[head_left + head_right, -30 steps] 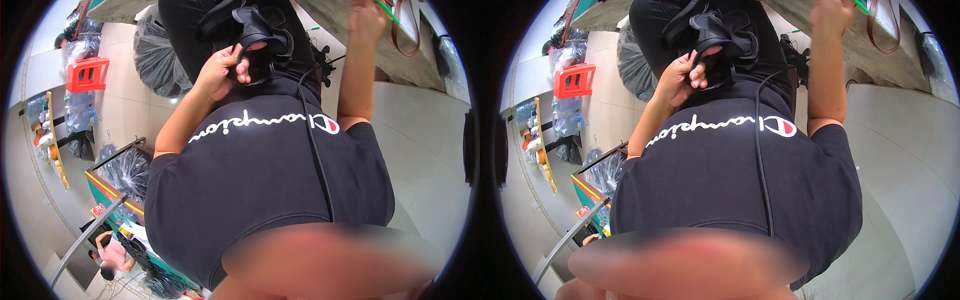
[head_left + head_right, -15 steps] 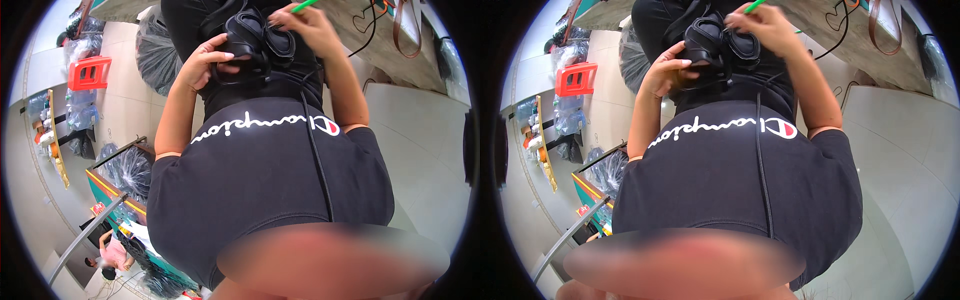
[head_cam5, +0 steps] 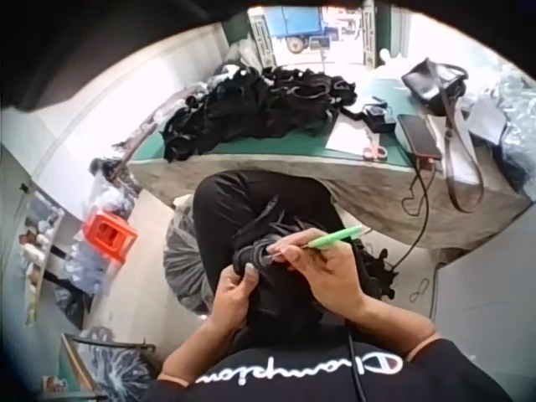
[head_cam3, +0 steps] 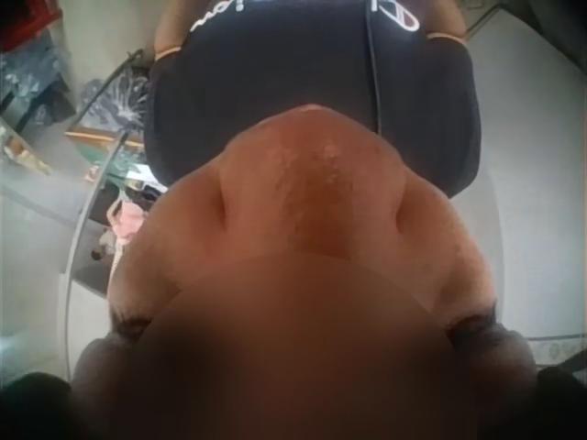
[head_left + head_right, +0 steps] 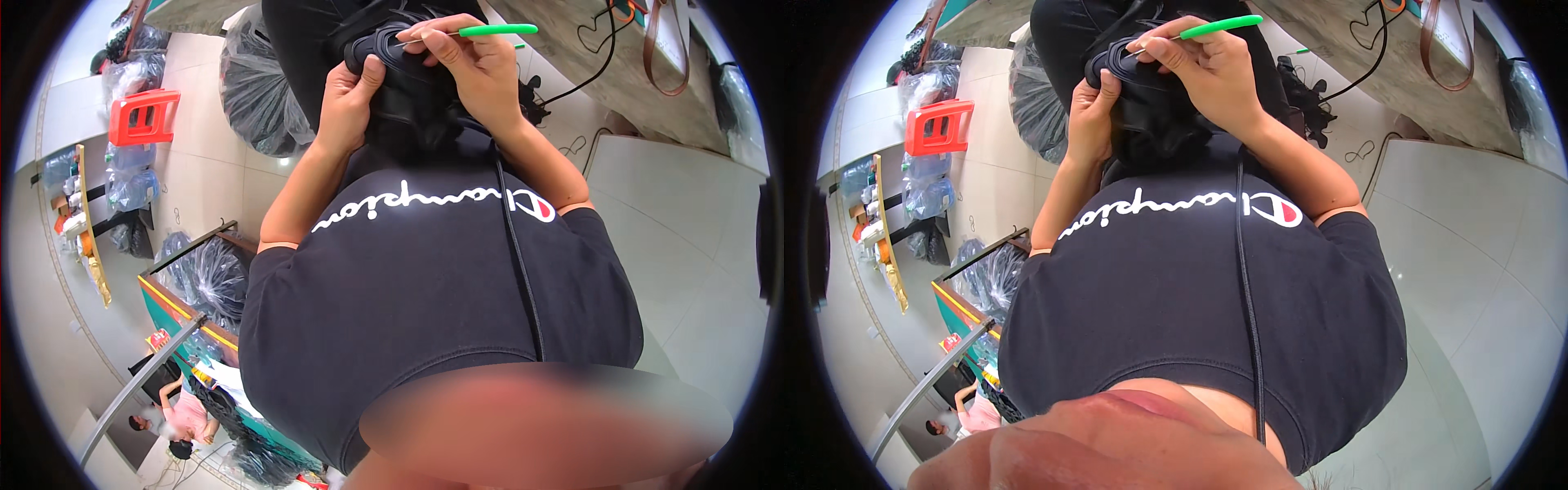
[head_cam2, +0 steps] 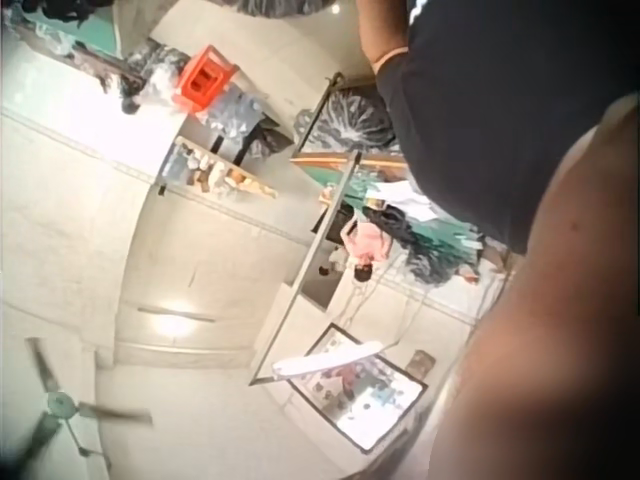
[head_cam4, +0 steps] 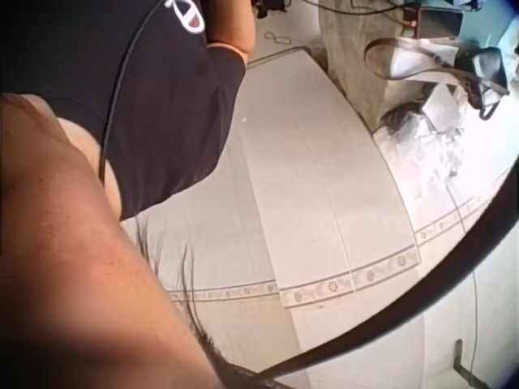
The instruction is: Trimming loose threads and inspecting black bag components using a small tool and scissors.
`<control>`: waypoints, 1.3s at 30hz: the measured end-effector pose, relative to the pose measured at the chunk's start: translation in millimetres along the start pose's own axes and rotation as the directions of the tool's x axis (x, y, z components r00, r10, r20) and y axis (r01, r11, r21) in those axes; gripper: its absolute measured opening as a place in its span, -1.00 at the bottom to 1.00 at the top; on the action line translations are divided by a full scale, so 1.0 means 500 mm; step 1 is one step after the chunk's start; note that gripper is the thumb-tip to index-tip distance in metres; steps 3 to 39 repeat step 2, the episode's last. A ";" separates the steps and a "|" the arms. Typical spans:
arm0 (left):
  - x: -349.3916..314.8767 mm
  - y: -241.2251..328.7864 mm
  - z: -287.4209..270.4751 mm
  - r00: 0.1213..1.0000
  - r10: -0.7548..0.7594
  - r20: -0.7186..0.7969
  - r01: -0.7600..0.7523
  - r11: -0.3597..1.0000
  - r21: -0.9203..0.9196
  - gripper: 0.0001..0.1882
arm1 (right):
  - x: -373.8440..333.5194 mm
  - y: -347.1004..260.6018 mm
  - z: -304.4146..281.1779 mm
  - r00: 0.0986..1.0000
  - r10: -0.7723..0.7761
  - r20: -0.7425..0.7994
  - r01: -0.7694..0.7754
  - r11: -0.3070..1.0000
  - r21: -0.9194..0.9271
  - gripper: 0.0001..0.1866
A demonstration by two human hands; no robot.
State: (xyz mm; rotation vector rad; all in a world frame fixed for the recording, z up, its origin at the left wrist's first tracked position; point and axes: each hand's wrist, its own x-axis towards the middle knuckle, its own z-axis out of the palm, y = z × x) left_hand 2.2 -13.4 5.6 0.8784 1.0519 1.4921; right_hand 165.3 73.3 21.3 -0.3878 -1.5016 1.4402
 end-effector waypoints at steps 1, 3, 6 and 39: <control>0.000 -0.003 -0.001 0.997 0.074 0.004 -0.074 0.996 0.041 -0.70 | -0.001 -0.004 0.000 0.999 -0.030 0.022 0.030 0.999 -0.018 -0.82; -0.004 0.004 0.005 0.995 0.094 0.024 -0.095 0.994 0.049 -0.70 | -0.002 -0.007 -0.002 0.997 -0.059 0.042 0.061 0.998 -0.036 -0.82; -0.004 0.004 0.005 0.995 0.094 0.024 -0.095 0.994 0.049 -0.70 | -0.002 -0.007 -0.002 0.997 -0.059 0.042 0.061 0.998 -0.036 -0.82; -0.004 0.004 0.005 0.995 0.094 0.024 -0.095 0.994 0.049 -0.70 | -0.002 -0.007 -0.002 0.997 -0.059 0.042 0.061 0.998 -0.036 -0.82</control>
